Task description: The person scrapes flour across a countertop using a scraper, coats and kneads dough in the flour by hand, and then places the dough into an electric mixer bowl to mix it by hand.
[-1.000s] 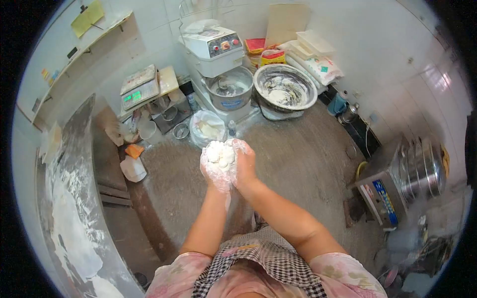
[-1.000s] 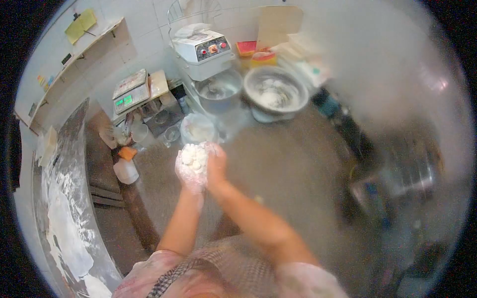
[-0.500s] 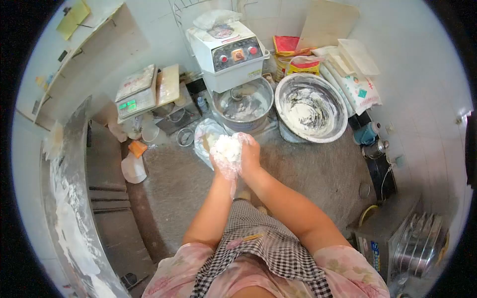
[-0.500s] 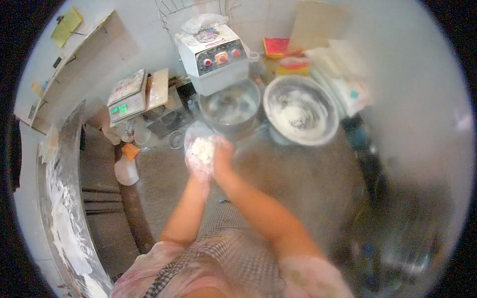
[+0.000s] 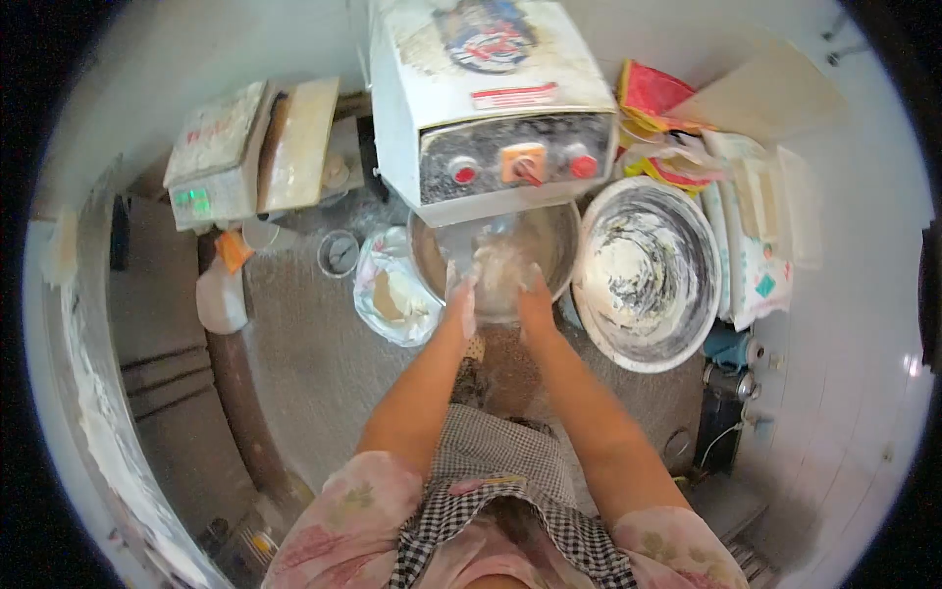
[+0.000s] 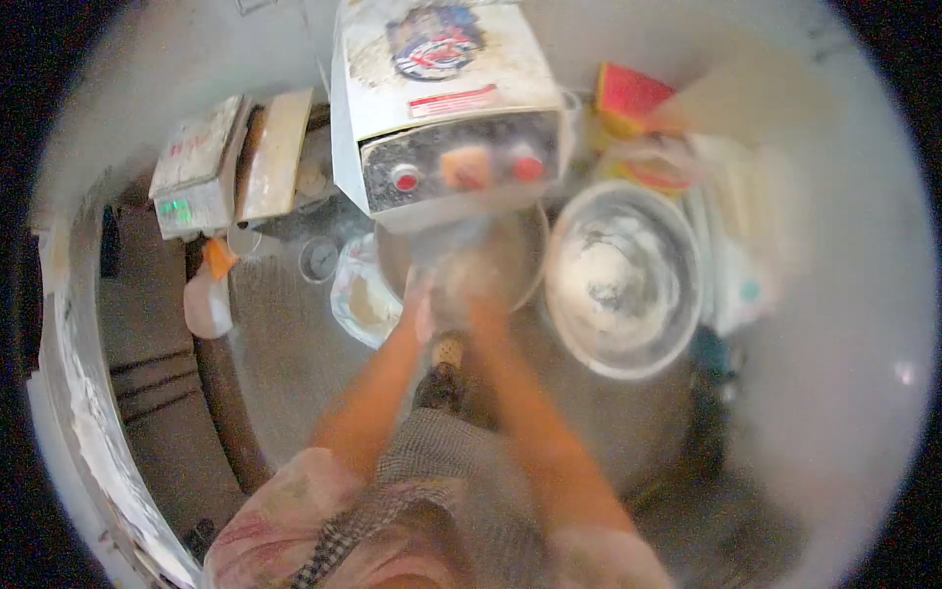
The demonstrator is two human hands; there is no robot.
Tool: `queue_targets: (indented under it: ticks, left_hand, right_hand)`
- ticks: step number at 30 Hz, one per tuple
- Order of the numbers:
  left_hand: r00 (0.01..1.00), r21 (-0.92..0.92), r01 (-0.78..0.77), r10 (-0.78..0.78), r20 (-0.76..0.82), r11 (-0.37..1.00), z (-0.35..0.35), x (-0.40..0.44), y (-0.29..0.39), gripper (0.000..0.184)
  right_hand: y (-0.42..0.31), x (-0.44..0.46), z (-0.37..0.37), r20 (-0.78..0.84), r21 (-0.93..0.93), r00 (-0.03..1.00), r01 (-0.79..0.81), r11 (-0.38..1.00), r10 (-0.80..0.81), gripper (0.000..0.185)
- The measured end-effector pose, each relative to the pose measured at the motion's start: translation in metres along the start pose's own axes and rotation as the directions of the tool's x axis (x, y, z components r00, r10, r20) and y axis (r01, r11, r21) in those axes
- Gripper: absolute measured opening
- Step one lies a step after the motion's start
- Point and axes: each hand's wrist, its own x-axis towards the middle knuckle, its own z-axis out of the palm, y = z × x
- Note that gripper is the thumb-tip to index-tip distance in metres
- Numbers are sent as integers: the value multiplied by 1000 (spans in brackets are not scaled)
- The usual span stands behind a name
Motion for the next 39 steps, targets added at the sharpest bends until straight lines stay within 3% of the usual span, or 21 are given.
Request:
queue_targets:
  ticks: [1,2,3,4,6,8,11,14,23,26,32,35,39]
  left_hand:
    - [994,334,-94,110,-29,938,-5,9,2,41]
    - [974,604,-139,217,-58,785,-11,18,3,38]
    - [956,838,-237,272,111,491,-28,29,3,35]
    - [925,937,-326,250,288,126,-41,39,-1,33]
    - [933,948,-314,165,318,-53,-46,47,-3,25]
    - [936,937,-312,117,332,-160,-44,52,-9,25]
    - [835,961,-243,476,276,-132,-35,49,-16,24]
    - [776,946,-308,548,313,-104,-43,55,-25,23]
    - [855,974,-215,469,220,-64,-38,46,-8,15]
    - [805,944,-322,506,310,-65,-46,59,-29,15]
    - [863,967,-241,472,177,79,-39,44,-5,14]
    - [916,972,-231,328,230,-34,-43,56,-17,14]
    - [912,972,-225,364,189,61,-42,50,-10,15]
  right_hand:
    - [-11,12,-3,-6,-36,995,-97,995,97,45]
    - [0,33,-9,-14,-219,997,-79,972,78,47]
    - [17,60,-16,15,-370,1000,-12,929,19,49]
    - [33,87,-23,43,-510,998,57,858,-41,51]
    - [80,150,-38,200,-678,957,290,675,-211,55]
    - [90,201,-33,242,-770,943,331,546,-230,54]
    - [91,269,-17,298,-826,906,403,394,-301,53]
    - [89,316,6,308,-836,879,433,337,-365,52]
    - [98,360,57,243,-847,858,415,332,-453,50]
    - [103,363,59,229,-849,855,410,335,-465,49]
    - [99,369,48,210,-841,857,404,360,-471,48]
    - [97,371,44,202,-840,858,400,367,-472,47]
    - [97,368,43,195,-833,858,400,382,-475,46]
